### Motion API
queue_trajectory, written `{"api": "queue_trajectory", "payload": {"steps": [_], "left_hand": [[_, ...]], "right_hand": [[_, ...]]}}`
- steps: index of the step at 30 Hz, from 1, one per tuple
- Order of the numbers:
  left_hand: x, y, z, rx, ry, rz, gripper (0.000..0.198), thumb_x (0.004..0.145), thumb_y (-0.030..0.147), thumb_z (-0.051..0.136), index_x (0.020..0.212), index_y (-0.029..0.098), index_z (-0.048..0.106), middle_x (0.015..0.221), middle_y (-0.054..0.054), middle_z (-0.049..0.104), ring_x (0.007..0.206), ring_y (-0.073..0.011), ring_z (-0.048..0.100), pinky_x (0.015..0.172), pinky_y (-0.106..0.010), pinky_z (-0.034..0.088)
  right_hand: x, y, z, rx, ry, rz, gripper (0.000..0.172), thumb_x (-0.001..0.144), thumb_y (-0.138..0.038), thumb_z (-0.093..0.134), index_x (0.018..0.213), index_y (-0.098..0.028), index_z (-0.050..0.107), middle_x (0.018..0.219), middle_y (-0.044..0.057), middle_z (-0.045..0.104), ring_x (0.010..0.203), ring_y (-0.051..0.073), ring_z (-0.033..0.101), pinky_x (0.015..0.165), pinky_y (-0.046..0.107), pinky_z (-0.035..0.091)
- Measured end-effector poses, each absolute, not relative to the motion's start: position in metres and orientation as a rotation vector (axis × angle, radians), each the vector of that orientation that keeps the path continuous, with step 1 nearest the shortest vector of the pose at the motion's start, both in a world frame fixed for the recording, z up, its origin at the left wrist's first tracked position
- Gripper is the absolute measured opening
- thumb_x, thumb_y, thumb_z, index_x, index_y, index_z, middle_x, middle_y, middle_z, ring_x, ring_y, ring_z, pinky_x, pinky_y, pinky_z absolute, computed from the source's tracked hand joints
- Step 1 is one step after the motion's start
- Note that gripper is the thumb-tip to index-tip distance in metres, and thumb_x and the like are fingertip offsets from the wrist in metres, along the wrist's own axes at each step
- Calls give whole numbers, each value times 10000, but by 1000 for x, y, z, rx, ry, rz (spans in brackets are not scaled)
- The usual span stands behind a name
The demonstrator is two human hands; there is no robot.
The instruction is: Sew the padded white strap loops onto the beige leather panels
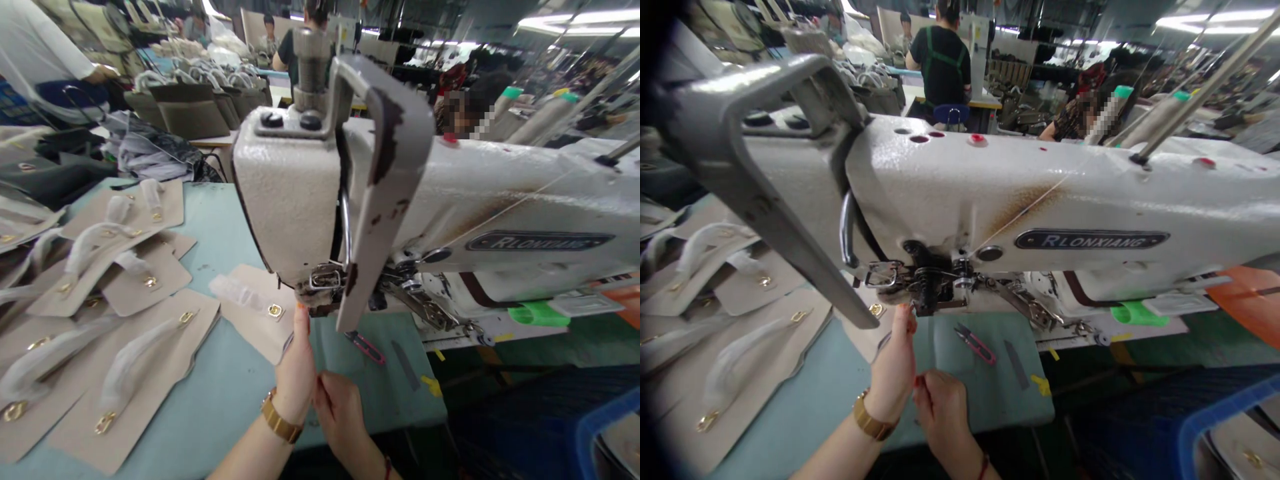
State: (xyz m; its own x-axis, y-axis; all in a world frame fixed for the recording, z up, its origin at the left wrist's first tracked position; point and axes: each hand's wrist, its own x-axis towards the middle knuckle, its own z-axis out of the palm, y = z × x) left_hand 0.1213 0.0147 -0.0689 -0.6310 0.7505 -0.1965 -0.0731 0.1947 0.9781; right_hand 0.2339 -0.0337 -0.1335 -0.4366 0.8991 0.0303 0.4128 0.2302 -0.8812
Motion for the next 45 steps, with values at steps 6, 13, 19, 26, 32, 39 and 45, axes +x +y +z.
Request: {"api": "queue_trajectory", "payload": {"steps": [6,13,19,26,32,39,45], "left_hand": [[106,-38,-95,567,1665,1743,465,860,546,538,1167,201,589,1079,-92,645,970,-236,609,760,-325,512],[-15,-23,-90,1787,1842,1213,399,928,443,452,1252,248,577,1336,-91,540,1230,-302,488,1085,-486,336],[-57,64,-43,2438,1316,632,411,867,571,480,972,239,698,996,-69,708,972,-272,629,943,-407,478],[-44,70,10,2743,1107,401,373,816,525,608,1107,305,685,1099,-75,651,1073,-300,577,967,-442,448],[-42,63,0,2797,1168,256,482,871,488,548,1313,295,552,1055,-87,646,955,-276,594,853,-408,472],[-32,48,4,2817,1277,263,423,874,487,545,1245,290,589,992,-73,639,888,-264,582,805,-399,457],[-15,26,1,2746,1533,282,463,886,507,515,1289,281,546,1092,-100,601,938,-278,566,820,-421,463]], "right_hand": [[225,-10,-93,-1263,-1316,1448,411,973,-471,410,936,-132,639,789,83,686,644,140,636,534,205,455],[173,21,-49,-1211,-1285,1504,458,920,-537,471,835,-133,671,750,51,649,684,148,614,549,199,464],[141,26,-58,-1263,-1202,1460,402,918,-444,452,687,-145,590,591,-6,512,562,105,477,497,175,384],[144,25,-59,-1314,-1191,1376,419,918,-445,414,625,-160,507,561,-12,442,559,104,405,491,190,324],[150,24,-54,-1327,-1242,1356,409,909,-434,414,598,-169,418,580,-24,371,563,89,325,490,206,251],[166,28,-50,-1338,-1328,1414,392,906,-431,442,650,-144,521,594,-13,441,569,94,396,503,202,280],[184,40,-47,-1227,-1436,1500,412,902,-467,477,662,-148,574,601,-1,504,592,112,458,508,196,331]]}}
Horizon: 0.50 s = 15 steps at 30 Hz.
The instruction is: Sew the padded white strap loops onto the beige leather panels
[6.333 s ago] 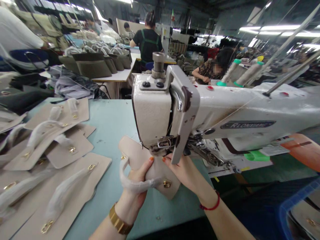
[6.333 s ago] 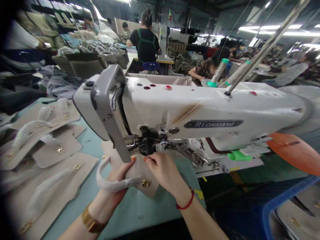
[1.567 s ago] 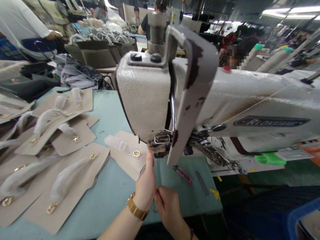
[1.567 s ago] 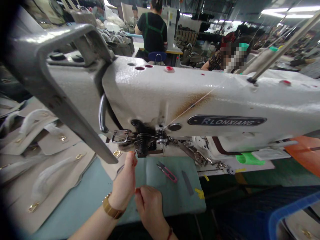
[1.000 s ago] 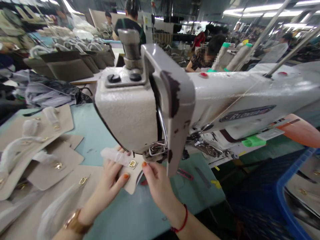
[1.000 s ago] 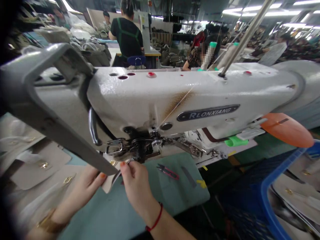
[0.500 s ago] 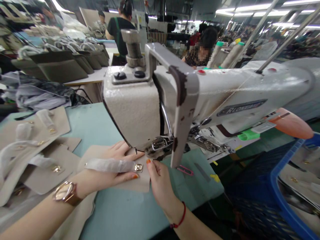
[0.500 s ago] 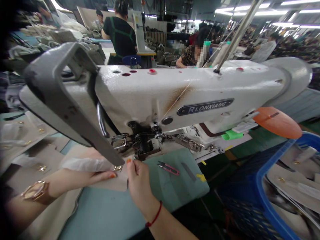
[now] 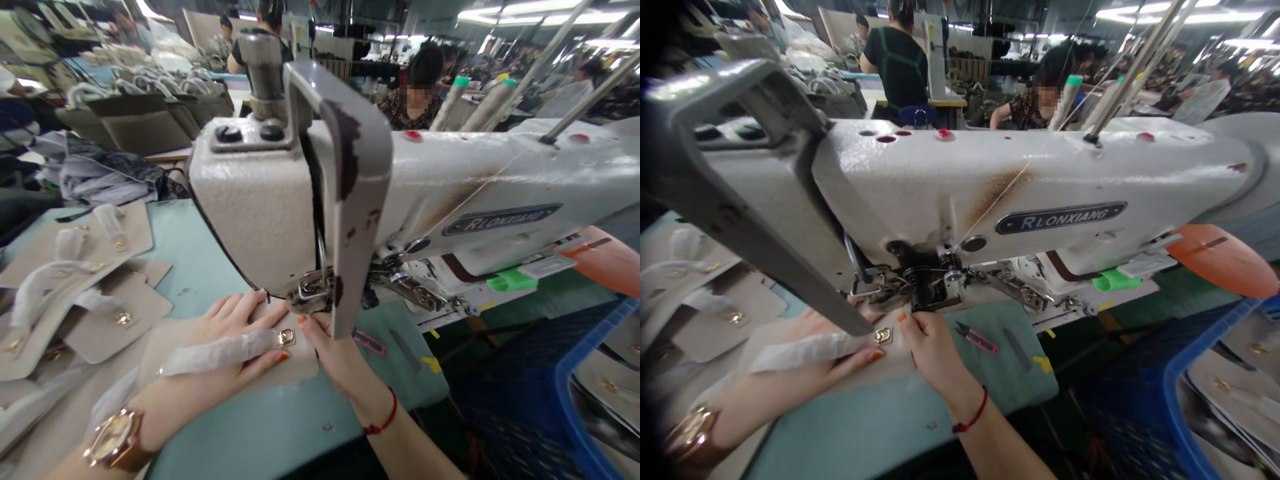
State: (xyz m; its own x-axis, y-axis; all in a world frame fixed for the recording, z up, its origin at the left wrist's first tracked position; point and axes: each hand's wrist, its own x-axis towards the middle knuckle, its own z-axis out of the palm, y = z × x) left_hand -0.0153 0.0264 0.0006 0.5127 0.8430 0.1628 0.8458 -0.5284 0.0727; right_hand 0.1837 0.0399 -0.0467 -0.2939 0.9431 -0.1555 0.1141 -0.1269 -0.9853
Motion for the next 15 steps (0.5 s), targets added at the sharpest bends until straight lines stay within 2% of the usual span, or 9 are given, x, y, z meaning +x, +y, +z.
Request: {"api": "queue_trajectory", "payload": {"steps": [4,9,15], "left_hand": [[0,17,0,-2605,-1633,-235,486,891,531,489,1278,245,558,1139,-133,576,988,-307,549,848,-456,447],[8,15,-4,-2528,-1682,-263,427,895,521,481,1211,256,593,1091,-114,594,1002,-308,546,838,-442,432],[7,19,0,-2539,-1649,-245,407,896,535,474,1153,254,617,1019,-96,601,929,-289,547,791,-420,425]], "right_hand": [[191,47,-39,-1201,-1520,1455,404,912,-447,480,647,-156,577,588,-2,503,618,124,481,527,200,363],[198,41,-36,-1219,-1598,1357,375,922,-406,471,646,-163,547,634,3,515,669,127,505,553,193,396],[208,16,-53,-1162,-1527,1594,426,951,-504,427,738,-161,561,661,11,600,565,114,591,507,186,441]]}}
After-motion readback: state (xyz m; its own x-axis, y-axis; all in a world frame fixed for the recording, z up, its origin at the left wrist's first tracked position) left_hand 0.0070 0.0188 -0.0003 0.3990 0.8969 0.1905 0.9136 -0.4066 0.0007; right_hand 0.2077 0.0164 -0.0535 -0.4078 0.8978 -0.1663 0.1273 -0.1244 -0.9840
